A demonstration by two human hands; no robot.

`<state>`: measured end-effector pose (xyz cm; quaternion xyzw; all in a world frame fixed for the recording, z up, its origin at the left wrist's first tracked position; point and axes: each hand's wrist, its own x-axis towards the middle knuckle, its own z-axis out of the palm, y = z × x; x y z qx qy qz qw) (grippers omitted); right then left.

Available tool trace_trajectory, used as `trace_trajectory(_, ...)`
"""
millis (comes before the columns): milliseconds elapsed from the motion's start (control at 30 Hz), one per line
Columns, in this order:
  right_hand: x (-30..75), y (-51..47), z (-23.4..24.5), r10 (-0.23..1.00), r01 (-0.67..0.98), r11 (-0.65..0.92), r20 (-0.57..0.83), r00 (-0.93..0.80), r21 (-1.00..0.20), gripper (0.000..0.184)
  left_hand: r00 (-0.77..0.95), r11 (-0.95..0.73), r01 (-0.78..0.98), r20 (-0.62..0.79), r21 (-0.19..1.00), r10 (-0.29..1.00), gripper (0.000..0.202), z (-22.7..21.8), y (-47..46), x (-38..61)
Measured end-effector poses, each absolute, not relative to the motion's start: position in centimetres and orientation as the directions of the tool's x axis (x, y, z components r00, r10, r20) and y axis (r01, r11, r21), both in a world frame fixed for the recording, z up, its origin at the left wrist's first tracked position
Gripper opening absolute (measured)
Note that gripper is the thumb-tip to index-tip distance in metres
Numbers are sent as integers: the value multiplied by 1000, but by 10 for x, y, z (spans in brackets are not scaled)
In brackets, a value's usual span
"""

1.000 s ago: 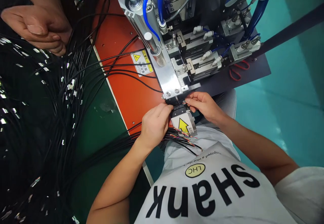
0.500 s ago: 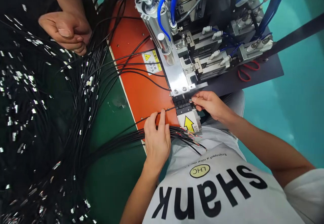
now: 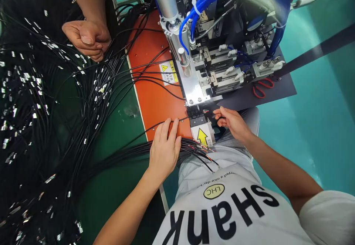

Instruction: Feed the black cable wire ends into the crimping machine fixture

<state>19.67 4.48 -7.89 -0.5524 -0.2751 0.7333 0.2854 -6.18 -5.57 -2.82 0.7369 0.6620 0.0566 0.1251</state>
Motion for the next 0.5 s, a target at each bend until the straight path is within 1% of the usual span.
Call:
trace_trajectory(167,200,37,-78,775,-162,-631,-610,-164,-759,38,14,0,960,-46,281,999,55,-21,-24,-51)
trace_trajectory(200,200,34,-75,781,-155,-624,-604,-160,-766,36,14,-3,959,-39,283,999,54,-17,-21,-53)
trace_trajectory(267,202,27,-69,795,-136,-606,-591,-132,-784,34,71,-58,953,-32,298,997,52,-6,-23,-70)
trace_trajectory(333,210,22,-65,796,-103,-605,-593,-123,-790,32,86,-77,958,-19,276,996,47,6,-37,-105)
trace_trajectory(367,215,20,-63,793,-75,-607,-597,-122,-791,31,49,-44,970,-15,238,999,43,11,-48,-127)
trace_trajectory(400,220,18,-62,800,-49,-598,-591,-102,-800,30,-27,30,983,-24,183,999,38,16,-61,-152)
trace_trajectory(467,227,14,-56,838,35,-539,-540,-78,-841,27,-209,218,975,-159,40,965,32,21,-89,-201)
trace_trajectory(500,228,11,-52,875,105,-474,-482,-57,-874,25,-291,292,956,-247,-33,924,26,21,-101,-223)
